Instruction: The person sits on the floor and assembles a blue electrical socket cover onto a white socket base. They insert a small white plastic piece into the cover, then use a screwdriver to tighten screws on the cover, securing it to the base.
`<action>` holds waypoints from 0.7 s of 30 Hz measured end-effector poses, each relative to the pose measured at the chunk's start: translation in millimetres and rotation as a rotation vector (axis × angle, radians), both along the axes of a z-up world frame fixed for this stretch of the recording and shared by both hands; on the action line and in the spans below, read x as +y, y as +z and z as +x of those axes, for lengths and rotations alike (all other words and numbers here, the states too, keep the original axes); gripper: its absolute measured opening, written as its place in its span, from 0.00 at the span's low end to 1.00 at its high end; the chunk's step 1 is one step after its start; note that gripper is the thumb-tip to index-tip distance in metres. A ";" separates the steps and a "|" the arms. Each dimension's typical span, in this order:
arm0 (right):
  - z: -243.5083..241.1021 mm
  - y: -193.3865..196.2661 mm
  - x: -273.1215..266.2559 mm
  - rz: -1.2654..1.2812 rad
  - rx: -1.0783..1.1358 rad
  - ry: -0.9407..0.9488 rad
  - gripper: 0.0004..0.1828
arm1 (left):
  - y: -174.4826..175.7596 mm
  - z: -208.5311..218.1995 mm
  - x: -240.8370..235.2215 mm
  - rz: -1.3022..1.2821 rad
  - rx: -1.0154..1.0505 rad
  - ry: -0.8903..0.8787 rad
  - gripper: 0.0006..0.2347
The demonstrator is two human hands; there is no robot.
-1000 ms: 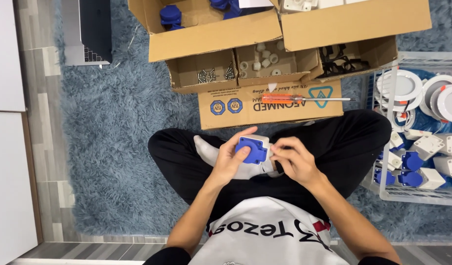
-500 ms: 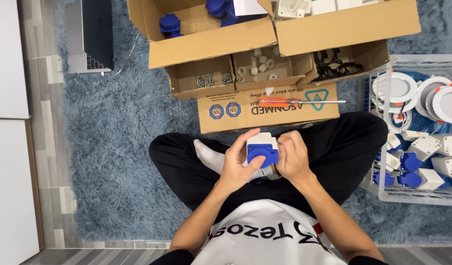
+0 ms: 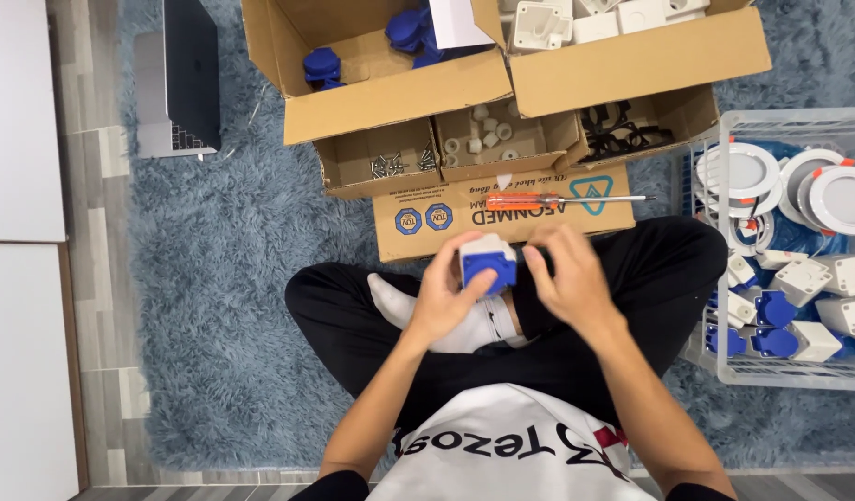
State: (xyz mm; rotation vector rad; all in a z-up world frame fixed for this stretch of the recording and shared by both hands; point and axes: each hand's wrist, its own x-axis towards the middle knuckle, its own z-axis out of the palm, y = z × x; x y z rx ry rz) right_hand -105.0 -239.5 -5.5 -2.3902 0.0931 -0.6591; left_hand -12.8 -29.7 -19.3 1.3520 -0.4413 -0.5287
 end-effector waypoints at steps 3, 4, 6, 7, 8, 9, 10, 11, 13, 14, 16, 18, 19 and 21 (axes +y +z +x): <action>16.9 12.6 -20.8 -0.250 -0.059 -0.043 0.19 | -5.2 16.4 1.1 -0.024 0.085 -0.034 0.34; 20.2 8.6 -25.3 -0.251 -0.060 -0.045 0.19 | 1.8 19.4 1.0 -0.025 0.083 -0.036 0.34; 28.3 0.9 -34.8 -0.364 -0.014 -0.034 0.24 | 16.3 26.9 0.5 0.008 0.023 -0.064 0.41; 31.7 -3.8 -38.2 -0.365 -0.018 -0.036 0.24 | 18.6 32.6 -1.3 0.007 0.020 -0.065 0.41; 34.6 -8.9 -40.5 -0.390 0.001 -0.030 0.24 | 20.7 37.1 -1.8 0.060 -0.078 -0.047 0.36; 37.7 -14.2 -42.6 -0.415 0.019 -0.025 0.23 | 22.6 41.9 -2.2 0.113 -0.176 -0.029 0.31; 38.7 -15.5 -43.1 -0.415 0.016 -0.023 0.23 | 23.7 44.4 -3.2 0.113 -0.179 -0.026 0.31; 39.9 -17.1 -43.6 -0.413 0.000 -0.021 0.20 | 24.6 47.1 -4.4 0.138 -0.254 -0.014 0.30; 37.9 -18.4 -48.0 -0.412 -0.014 -0.019 0.16 | 23.7 50.6 -7.1 0.164 -0.327 -0.003 0.30; 35.1 -18.2 -51.1 -0.411 -0.035 -0.007 0.16 | 22.1 51.4 -7.9 0.182 -0.390 0.001 0.29; 27.1 -10.4 -57.3 -0.410 -0.055 0.008 0.15 | 17.7 52.8 -9.1 0.201 -0.450 0.006 0.29; 17.6 4.9 -63.9 -0.358 -0.132 -0.013 0.15 | 12.1 54.4 -10.5 0.260 -0.548 0.006 0.29; 10.6 20.4 -66.3 -0.358 -0.131 -0.010 0.15 | 9.0 55.4 -12.6 0.259 -0.546 0.009 0.29; -1.9 50.9 -69.0 -0.229 -0.191 -0.042 0.16 | 3.3 56.7 -13.4 0.287 -0.607 0.024 0.29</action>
